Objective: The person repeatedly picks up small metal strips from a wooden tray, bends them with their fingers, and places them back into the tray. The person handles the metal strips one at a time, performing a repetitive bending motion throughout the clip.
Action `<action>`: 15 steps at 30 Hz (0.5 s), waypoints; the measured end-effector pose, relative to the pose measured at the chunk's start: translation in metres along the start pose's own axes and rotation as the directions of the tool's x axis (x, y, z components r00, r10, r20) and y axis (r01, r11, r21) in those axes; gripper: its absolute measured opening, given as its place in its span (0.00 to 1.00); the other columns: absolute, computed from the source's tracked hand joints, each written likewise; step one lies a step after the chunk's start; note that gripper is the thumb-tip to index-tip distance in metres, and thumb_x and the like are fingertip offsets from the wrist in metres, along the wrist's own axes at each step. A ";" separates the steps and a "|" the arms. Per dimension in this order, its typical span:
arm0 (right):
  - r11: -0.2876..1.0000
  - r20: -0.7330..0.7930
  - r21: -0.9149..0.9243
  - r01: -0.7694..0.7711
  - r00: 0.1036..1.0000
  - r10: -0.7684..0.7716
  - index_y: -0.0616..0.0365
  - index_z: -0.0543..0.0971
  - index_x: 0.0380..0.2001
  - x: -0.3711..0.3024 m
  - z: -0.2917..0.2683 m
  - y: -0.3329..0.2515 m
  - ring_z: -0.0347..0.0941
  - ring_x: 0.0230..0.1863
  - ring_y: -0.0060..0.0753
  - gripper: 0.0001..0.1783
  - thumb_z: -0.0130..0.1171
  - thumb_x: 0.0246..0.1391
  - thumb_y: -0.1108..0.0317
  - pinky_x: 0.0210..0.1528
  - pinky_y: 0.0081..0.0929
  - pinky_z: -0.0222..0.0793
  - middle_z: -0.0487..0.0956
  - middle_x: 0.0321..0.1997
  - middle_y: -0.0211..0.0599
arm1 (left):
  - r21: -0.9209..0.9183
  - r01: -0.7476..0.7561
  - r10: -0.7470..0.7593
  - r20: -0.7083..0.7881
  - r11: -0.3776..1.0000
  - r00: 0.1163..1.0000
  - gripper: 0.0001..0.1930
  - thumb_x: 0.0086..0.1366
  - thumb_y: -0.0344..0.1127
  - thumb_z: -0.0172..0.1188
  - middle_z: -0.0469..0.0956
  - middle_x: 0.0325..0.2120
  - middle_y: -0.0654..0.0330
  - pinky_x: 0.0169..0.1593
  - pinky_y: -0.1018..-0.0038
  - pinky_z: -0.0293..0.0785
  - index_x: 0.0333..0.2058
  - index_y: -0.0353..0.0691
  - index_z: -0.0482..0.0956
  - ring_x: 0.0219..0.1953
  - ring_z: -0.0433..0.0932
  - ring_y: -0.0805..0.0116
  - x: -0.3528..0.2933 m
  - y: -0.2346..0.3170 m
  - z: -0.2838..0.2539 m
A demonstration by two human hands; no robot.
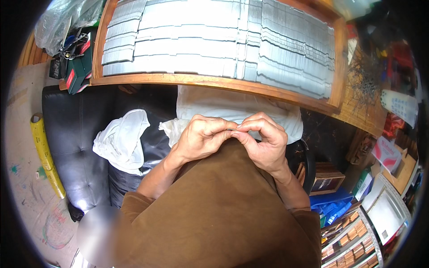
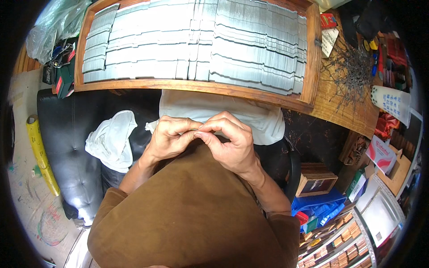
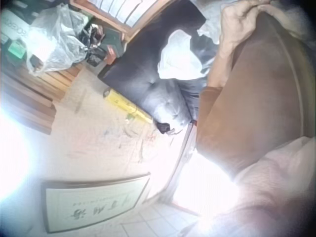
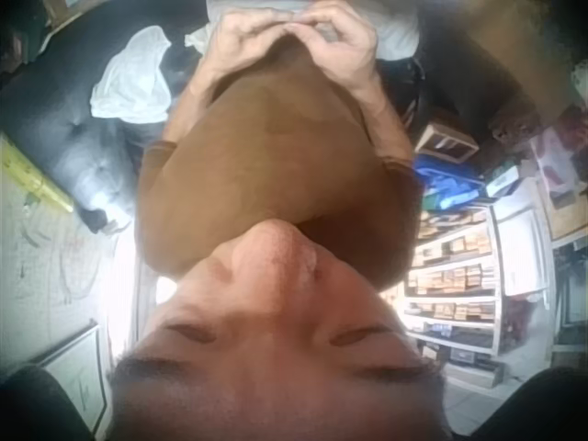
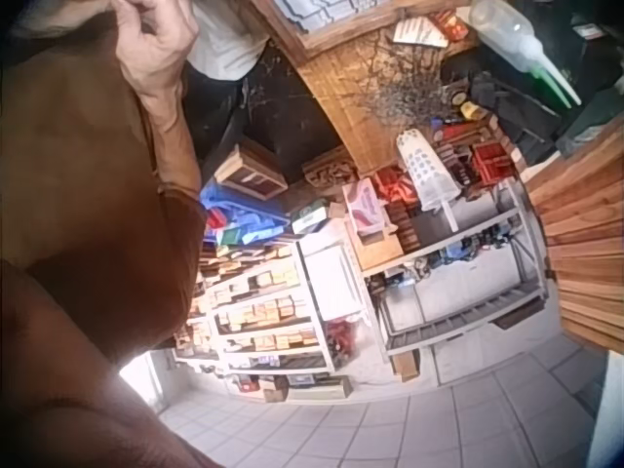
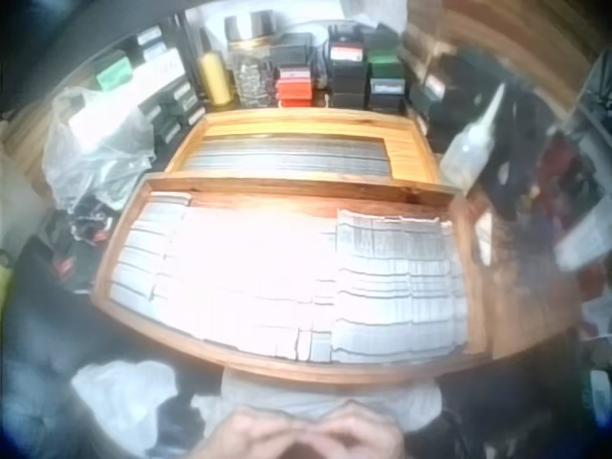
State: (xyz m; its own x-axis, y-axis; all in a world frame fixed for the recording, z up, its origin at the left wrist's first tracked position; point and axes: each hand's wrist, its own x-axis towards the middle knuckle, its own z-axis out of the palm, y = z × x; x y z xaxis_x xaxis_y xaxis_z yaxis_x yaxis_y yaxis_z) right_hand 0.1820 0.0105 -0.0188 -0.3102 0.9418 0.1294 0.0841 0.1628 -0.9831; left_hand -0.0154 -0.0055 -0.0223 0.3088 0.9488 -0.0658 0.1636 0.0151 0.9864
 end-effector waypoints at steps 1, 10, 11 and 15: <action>1.000 -0.001 -0.001 0.001 1.000 -0.001 0.63 0.83 0.32 0.000 0.000 0.000 0.82 0.33 0.30 0.09 0.74 0.49 0.81 0.36 0.24 0.78 0.83 0.32 0.38 | 0.003 0.007 -0.007 0.003 1.000 1.000 0.09 0.61 0.25 0.70 0.86 0.31 0.48 0.35 0.71 0.81 0.41 0.34 0.86 0.32 0.88 0.55 0.000 0.001 0.000; 1.000 -0.001 0.002 -0.016 1.000 0.016 0.63 0.82 0.31 0.000 -0.001 0.000 0.81 0.33 0.29 0.08 0.74 0.49 0.80 0.36 0.24 0.77 0.82 0.31 0.37 | 0.016 0.000 0.000 0.007 1.000 1.000 0.09 0.61 0.26 0.71 0.86 0.31 0.49 0.34 0.71 0.81 0.41 0.35 0.86 0.32 0.87 0.56 0.001 -0.001 0.000; 1.000 0.002 0.004 -0.020 1.000 0.020 0.63 0.82 0.31 0.000 -0.001 0.000 0.81 0.33 0.29 0.08 0.73 0.49 0.80 0.35 0.24 0.77 0.82 0.31 0.37 | 0.012 -0.006 0.006 0.003 1.000 1.000 0.09 0.61 0.26 0.71 0.86 0.31 0.49 0.34 0.71 0.81 0.41 0.35 0.86 0.32 0.87 0.56 0.001 -0.001 0.001; 0.999 0.005 0.016 -0.030 1.000 0.030 0.63 0.81 0.31 0.000 0.000 0.000 0.81 0.32 0.29 0.08 0.73 0.50 0.80 0.35 0.24 0.77 0.82 0.31 0.37 | 0.001 -0.021 0.021 -0.008 1.000 1.000 0.09 0.61 0.26 0.71 0.86 0.31 0.49 0.34 0.71 0.81 0.41 0.35 0.86 0.32 0.88 0.56 0.000 -0.003 0.001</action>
State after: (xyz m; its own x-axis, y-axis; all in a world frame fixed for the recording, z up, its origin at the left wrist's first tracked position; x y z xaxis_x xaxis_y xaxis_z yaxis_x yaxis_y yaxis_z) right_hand 0.1826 0.0102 -0.0189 -0.3124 0.9447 0.0995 0.0778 0.1298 -0.9885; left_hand -0.0146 -0.0059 -0.0259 0.3047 0.9514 -0.0443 0.1580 -0.0046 0.9874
